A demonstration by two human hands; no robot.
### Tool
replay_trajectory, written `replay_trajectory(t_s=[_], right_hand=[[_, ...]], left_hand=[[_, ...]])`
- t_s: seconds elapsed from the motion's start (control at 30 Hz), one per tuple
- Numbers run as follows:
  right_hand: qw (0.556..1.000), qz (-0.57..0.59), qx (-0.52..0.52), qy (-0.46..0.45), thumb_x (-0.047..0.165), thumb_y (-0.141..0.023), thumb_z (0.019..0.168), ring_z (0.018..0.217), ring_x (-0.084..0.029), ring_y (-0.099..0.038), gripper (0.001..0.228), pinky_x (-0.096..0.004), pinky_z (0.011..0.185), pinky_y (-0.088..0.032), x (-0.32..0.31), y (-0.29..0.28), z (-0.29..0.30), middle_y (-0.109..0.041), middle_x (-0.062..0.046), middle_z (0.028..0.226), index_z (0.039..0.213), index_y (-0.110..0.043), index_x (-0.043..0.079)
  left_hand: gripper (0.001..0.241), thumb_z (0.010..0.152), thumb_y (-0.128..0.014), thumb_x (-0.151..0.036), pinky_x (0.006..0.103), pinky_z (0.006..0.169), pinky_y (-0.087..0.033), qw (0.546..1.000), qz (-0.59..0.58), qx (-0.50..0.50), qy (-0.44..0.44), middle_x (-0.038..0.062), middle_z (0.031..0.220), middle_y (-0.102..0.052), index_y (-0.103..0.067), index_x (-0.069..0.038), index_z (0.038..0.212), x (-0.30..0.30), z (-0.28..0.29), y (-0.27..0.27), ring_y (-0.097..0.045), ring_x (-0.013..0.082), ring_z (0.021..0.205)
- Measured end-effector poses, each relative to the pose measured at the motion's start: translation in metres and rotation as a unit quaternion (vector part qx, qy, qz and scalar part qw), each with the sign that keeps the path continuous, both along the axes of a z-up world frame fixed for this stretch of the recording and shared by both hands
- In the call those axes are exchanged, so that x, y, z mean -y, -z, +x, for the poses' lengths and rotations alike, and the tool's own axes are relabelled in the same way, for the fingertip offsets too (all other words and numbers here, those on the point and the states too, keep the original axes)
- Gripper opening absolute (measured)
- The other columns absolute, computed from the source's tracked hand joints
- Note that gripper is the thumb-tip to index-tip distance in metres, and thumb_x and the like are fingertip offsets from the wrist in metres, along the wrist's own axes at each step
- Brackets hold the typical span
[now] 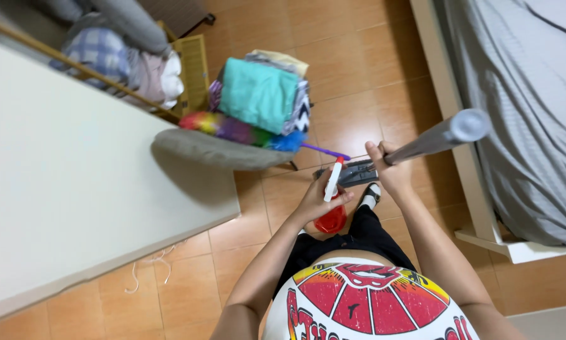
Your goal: The person dusts a white door and a chair with a colorful feather duster. They then spray a red liquid from a bottle onto the tiled floor and mop the area with a flat mop, moving around the bed and chair.
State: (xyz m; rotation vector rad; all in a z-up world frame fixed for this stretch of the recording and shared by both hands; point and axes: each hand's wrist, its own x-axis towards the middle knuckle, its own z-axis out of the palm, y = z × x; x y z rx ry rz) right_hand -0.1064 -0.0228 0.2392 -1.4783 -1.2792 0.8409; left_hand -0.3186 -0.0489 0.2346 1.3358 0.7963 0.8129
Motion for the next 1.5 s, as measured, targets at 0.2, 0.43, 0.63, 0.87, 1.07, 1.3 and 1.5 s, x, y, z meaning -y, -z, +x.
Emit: replay_trajectory(t_s=[0.2,0.43,0.63,0.87,1.07,1.3,1.5], right_hand=[[0.985,0.106,-0.089,0.107,0.004,-0.068,0.1,0.052,-0.007,-0.039,0.048,-0.028,0.049,-0.03,-0.039,-0.036,0.106,-0.043,0.003,0.058,0.063,-0.038,0.007],[0.952,0.159,-0.217,0.147,-0.004,-0.064,0.098,0.05,-0.007,-0.04,0.044,-0.028,0.047,-0.029,-0.1,-0.058,0.198,-0.041,0.001,0.059,0.066,-0.036,0.008],[0.953,0.216,-0.2,0.066,0.003,-0.063,0.105,0.055,-0.009,-0.043,0.04,-0.028,0.051,-0.033,-0.134,-0.055,0.237,-0.048,-0.001,0.063,0.072,-0.04,0.007],[0.948,0.307,-0.074,-0.047,0.01,-0.069,0.101,0.058,-0.015,-0.059,0.032,-0.029,0.054,-0.048,-0.092,-0.101,0.244,-0.058,-0.006,0.066,0.076,-0.049,0.004],[0.916,0.365,-0.052,-0.157,0.027,-0.073,0.094,0.057,-0.024,-0.06,0.039,-0.035,0.055,-0.048,-0.067,-0.112,0.242,-0.055,-0.008,0.065,0.072,-0.051,0.004],[0.9,0.395,-0.063,-0.176,0.012,-0.064,0.094,0.053,-0.026,-0.056,0.029,-0.038,0.052,-0.046,-0.074,-0.075,0.243,-0.054,-0.009,0.063,0.07,-0.051,0.004],[0.91,0.379,-0.031,-0.165,-0.004,-0.061,0.082,0.052,-0.03,-0.053,0.02,-0.041,0.054,-0.045,-0.098,-0.03,0.235,-0.052,-0.012,0.062,0.068,-0.05,0.003]], left_hand=[[0.082,0.086,-0.084,-0.033,0.0287,0.079,-0.054,0.999,0.019,-0.03,0.026,0.003,0.091,-0.069,-0.044,-0.006,0.153,-0.048,0.116,0.02,-0.068,0.0099,0.084],[0.084,0.085,-0.08,-0.034,0.031,0.078,-0.057,0.997,-0.004,-0.068,-0.029,0.001,0.081,-0.072,-0.033,-0.009,0.151,-0.113,0.216,-0.006,-0.073,0.0139,0.082],[0.074,0.092,-0.083,-0.028,0.0374,0.097,-0.053,0.975,0.166,-0.071,-0.13,0.004,0.081,-0.072,-0.038,-0.01,0.149,-0.147,0.265,-0.011,-0.072,0.0183,0.086],[0.082,0.085,-0.084,-0.021,0.0285,0.066,-0.052,0.987,0.047,-0.078,-0.134,0.002,0.078,-0.064,-0.039,-0.01,0.153,-0.144,0.298,-0.02,-0.062,0.0122,0.07],[0.065,0.087,-0.073,-0.009,0.028,0.069,-0.052,0.983,0.103,-0.096,-0.122,0.004,0.086,-0.061,-0.051,-0.009,0.148,-0.126,0.318,0.014,-0.059,0.0121,0.075],[0.061,0.081,-0.085,-0.015,0.0316,0.061,-0.054,0.961,0.113,-0.174,-0.184,0.002,0.083,-0.064,-0.052,-0.008,0.132,-0.133,0.338,0.004,-0.064,0.012,0.069],[0.057,0.084,-0.084,-0.013,0.0341,0.063,-0.055,0.964,0.013,-0.201,-0.171,0.007,0.079,-0.065,-0.056,-0.009,0.134,-0.167,0.335,0.025,-0.062,0.0153,0.069]])
